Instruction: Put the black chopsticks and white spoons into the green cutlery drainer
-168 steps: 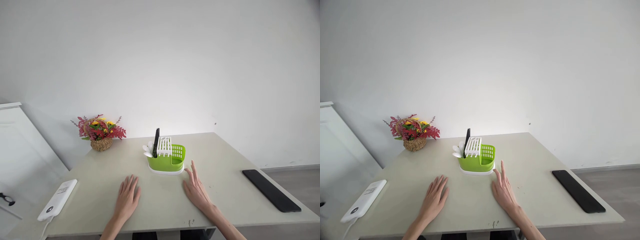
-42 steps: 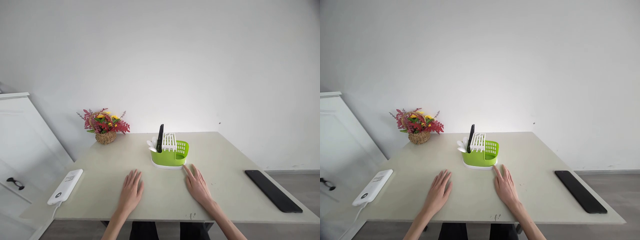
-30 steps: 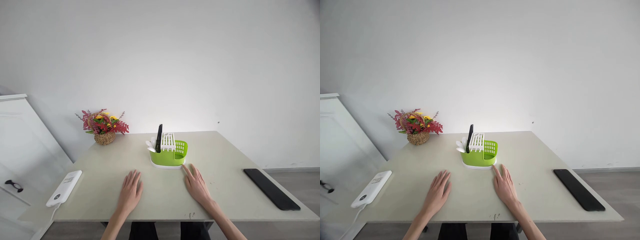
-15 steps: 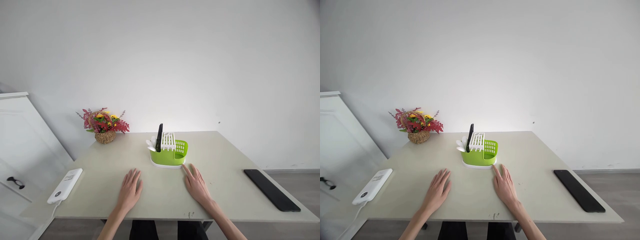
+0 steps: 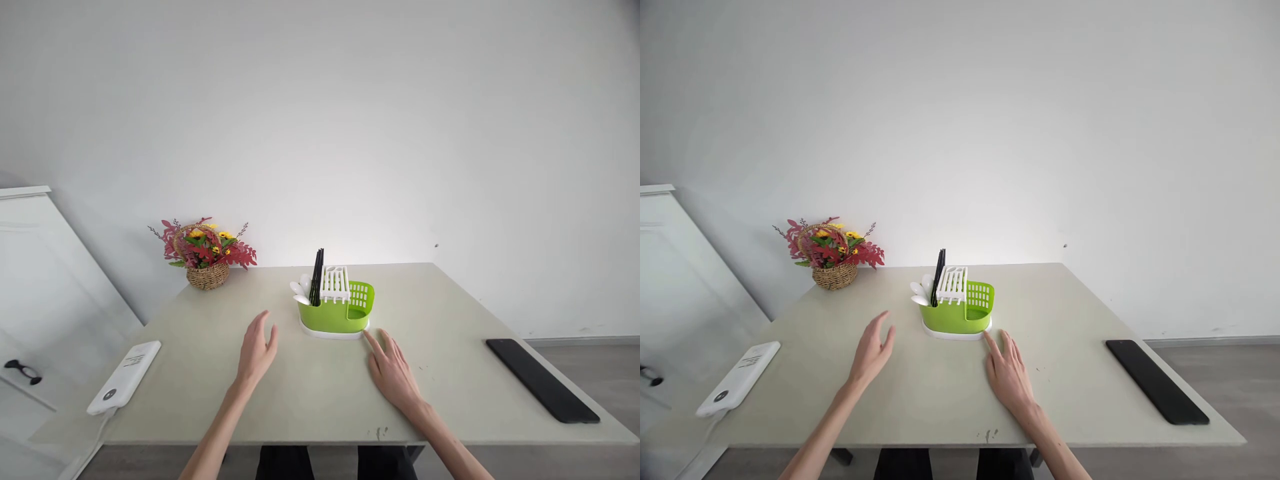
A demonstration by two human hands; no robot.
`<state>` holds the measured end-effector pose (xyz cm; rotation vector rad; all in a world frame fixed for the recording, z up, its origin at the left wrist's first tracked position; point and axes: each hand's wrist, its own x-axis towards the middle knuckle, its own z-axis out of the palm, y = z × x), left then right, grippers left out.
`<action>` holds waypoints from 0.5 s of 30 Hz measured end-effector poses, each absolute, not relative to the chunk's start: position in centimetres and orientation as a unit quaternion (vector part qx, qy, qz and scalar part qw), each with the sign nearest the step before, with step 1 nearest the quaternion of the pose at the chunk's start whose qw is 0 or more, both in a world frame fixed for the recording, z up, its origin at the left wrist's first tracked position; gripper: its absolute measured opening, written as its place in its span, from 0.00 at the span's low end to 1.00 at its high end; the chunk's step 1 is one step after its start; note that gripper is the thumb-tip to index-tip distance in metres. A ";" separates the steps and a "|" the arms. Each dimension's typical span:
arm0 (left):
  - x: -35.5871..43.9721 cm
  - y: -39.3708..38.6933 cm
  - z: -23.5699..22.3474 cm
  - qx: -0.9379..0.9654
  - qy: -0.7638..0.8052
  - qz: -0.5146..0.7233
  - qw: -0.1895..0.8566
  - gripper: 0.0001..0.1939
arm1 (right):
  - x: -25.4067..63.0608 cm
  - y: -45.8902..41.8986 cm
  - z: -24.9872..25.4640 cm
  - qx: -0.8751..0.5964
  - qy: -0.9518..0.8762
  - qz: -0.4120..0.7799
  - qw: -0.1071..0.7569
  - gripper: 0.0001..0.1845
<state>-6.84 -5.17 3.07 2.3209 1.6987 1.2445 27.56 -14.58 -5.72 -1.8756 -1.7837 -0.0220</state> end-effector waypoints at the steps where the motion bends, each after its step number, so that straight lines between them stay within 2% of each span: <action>1: -6.2 -4.6 4.5 0.724 0.542 0.427 0.016 0.22 | 27.5 -14.6 -5.7 -0.697 -0.663 -0.009 0.273 0.30; 9: 0.9 -0.9 13.1 0.682 0.444 0.560 0.154 0.16 | 27.5 -14.5 -5.8 -0.694 -0.663 -0.017 0.280 0.30; 15: 5.9 4.0 15.7 0.643 0.474 0.514 0.312 0.15 | 27.5 -14.4 -5.8 -0.686 -0.669 -0.027 0.285 0.30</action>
